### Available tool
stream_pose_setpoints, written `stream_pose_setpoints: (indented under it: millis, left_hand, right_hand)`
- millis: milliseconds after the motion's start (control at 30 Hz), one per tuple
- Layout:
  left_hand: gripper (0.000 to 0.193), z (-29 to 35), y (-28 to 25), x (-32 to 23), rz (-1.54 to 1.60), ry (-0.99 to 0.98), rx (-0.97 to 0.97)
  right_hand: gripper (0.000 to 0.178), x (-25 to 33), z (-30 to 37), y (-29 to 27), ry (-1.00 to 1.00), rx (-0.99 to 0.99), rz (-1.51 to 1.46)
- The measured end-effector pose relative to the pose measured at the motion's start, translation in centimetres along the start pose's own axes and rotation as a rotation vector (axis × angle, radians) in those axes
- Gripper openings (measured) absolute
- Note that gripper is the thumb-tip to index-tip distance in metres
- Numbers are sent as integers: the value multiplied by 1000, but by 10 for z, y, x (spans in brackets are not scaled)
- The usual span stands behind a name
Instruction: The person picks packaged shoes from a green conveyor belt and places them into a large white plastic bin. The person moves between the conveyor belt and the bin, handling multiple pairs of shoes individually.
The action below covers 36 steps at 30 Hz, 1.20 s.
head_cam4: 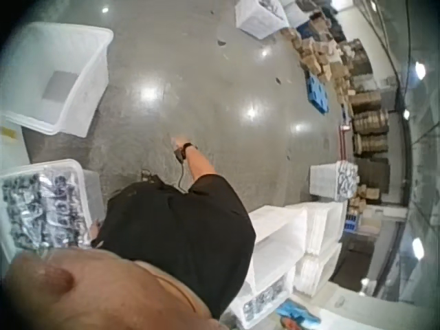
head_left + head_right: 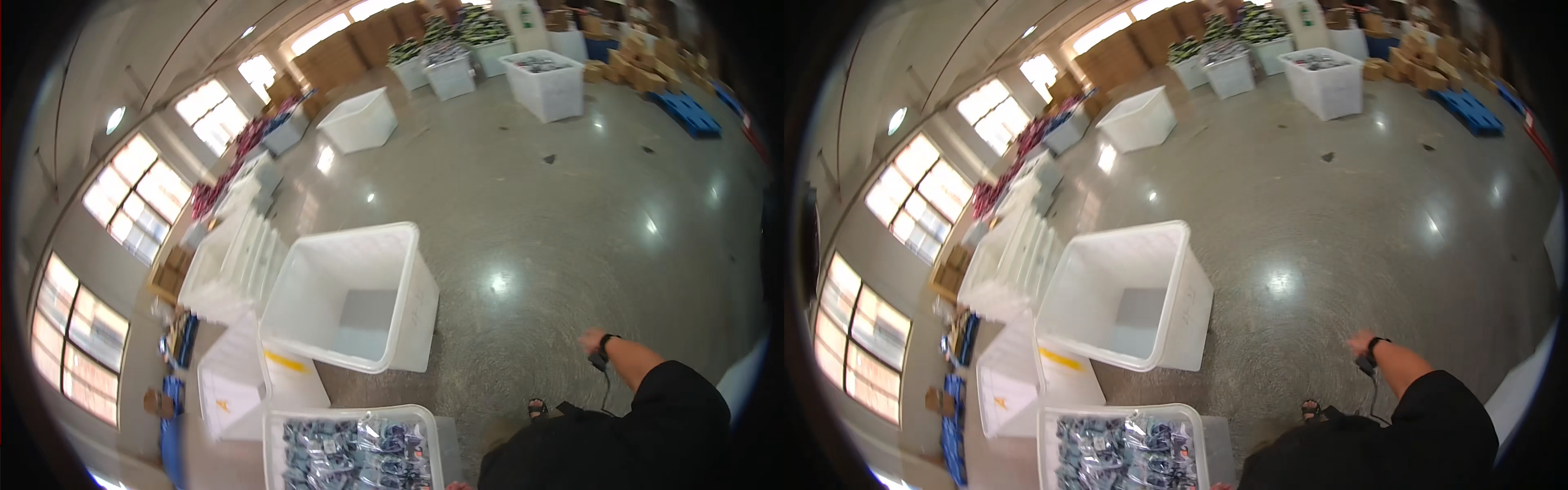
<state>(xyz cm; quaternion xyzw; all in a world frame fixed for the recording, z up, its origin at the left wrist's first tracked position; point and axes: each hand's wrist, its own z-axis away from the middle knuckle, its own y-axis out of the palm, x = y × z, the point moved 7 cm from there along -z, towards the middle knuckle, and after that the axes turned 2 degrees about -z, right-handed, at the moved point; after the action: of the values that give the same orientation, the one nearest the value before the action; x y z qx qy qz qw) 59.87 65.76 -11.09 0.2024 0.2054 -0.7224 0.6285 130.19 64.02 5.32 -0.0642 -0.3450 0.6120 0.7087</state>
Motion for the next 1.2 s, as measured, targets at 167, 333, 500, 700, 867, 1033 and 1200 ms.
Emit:
stream_pose_setpoints:
  millis: [167,333,500,700,867,1033,1200]
  left_hand:
    - [32,-39,89,-17,183,-21,-47]
    - [36,-76,104,-67,455,-209,-150]
    - [28,-64,153,-192,630,-121,-336]
    - [23,3,182,-241,952,86,-646]
    - [24,104,354,-183,1194,-196,-1098]
    - [23,134,499,-215,1191,-277,-1190]
    - [31,103,632,-234,1295,-260,-1125]
  right_hand:
    - [27,245,-135,53,-346,331,-19]
    - [27,408,-162,180,-460,602,42]
    - [30,495,-165,254,-359,812,182]
    - [31,576,-215,358,-233,907,106]
    - [38,576,-260,393,46,1268,-162]
    - [28,594,-341,428,-19,1339,-560]
    - [22,629,-388,395,-9,1227,-316]
